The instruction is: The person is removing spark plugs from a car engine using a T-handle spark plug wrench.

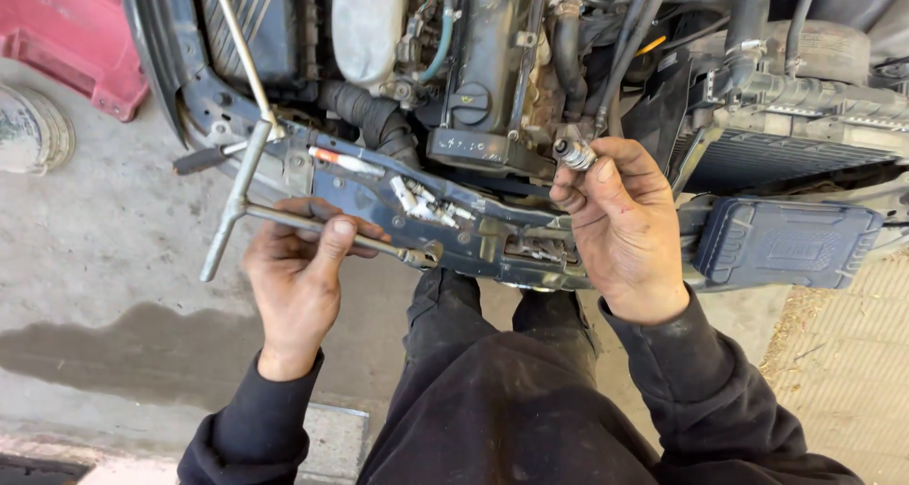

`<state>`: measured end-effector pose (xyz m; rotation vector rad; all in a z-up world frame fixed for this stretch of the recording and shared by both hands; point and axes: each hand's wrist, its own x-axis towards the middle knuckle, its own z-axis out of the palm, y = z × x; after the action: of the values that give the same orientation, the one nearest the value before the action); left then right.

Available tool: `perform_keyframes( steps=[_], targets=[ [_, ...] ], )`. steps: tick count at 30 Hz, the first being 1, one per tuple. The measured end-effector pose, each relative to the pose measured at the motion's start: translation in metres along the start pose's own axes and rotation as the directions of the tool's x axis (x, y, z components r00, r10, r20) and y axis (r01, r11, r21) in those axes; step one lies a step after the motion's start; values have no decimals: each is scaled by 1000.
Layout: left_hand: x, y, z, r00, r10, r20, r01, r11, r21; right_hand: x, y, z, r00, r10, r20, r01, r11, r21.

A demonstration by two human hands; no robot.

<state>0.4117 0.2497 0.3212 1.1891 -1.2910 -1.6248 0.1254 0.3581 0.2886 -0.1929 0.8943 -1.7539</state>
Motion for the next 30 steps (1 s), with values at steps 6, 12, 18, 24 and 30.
perform_keyframes(
  steps=[6, 12, 18, 24, 30],
  targets=[
    [-27, -5, -28, 999, -33, -9, 34, 998, 43, -26, 23, -5, 995, 96, -38, -94, 994, 50],
    [-33, -53, -61, 992, -106, -71, 109, 993, 39, -39, 81, -50, 927, 303, -221, -315, 949, -20],
    [-20, -106, -88, 966, -205, -160, 211, 977, 25, -46, 151, -92, 875, 388, -289, -453, 868, -204],
    [-10, -124, -99, 959, -232, -162, 233, 972, -10, -25, 202, -113, 950, 158, -270, -299, 712, -636],
    [4, -127, -103, 970, -197, -143, 200, 980, 7, 3, 214, -94, 993, 10, -117, -106, 504, -857]
  ],
)
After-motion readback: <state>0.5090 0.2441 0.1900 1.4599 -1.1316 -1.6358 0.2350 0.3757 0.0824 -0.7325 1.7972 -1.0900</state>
